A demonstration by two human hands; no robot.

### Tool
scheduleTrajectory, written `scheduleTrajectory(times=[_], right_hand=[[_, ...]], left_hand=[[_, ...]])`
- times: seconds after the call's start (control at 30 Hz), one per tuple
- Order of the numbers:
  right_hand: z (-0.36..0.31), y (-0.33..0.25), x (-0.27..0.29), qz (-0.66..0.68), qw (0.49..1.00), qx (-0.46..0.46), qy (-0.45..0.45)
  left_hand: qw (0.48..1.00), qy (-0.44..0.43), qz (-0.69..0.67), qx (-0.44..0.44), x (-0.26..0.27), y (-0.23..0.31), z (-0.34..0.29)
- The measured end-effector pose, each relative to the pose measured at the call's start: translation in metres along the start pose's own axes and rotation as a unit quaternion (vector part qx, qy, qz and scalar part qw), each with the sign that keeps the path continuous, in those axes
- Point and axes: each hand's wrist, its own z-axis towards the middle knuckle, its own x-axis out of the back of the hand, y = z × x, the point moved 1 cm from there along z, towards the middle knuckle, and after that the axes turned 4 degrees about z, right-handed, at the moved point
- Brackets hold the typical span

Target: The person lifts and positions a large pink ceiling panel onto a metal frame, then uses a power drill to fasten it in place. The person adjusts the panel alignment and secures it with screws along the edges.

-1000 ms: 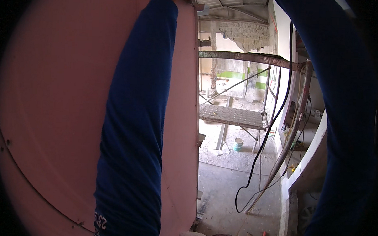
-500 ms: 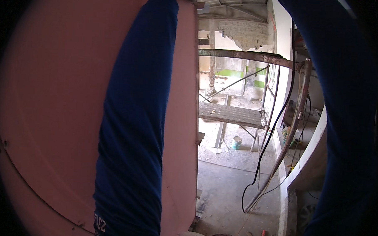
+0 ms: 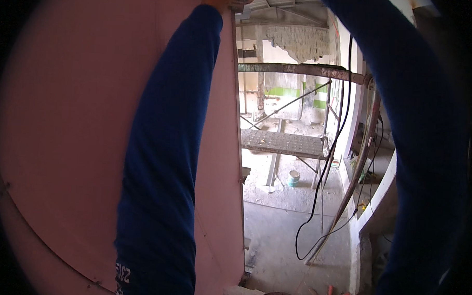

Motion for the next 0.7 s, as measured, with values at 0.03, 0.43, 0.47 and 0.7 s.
scheduleTrajectory(times=[0.03, 0.43, 0.47, 0.7], right_hand=[[-0.002, 0.007, -0.003, -0.001, 1.0, 0.009, 0.017], [-0.018, 0.003, -0.038, -0.057, 0.99, 0.057, 0.119], [-0.021, 0.0, -0.037, -0.042, 0.989, 0.062, 0.13], [-0.048, -0.016, -0.01, -0.051, 0.99, 0.027, 0.127]], left_hand=[[0.996, -0.006, -0.05, 0.069, 0.003, 0.006, 0.0], [0.932, 0.007, -0.224, 0.286, 0.038, 0.05, -0.017], [0.931, -0.009, -0.234, 0.28, 0.038, 0.05, -0.016], [0.935, 0.009, -0.244, 0.258, 0.044, 0.064, 0.007]])
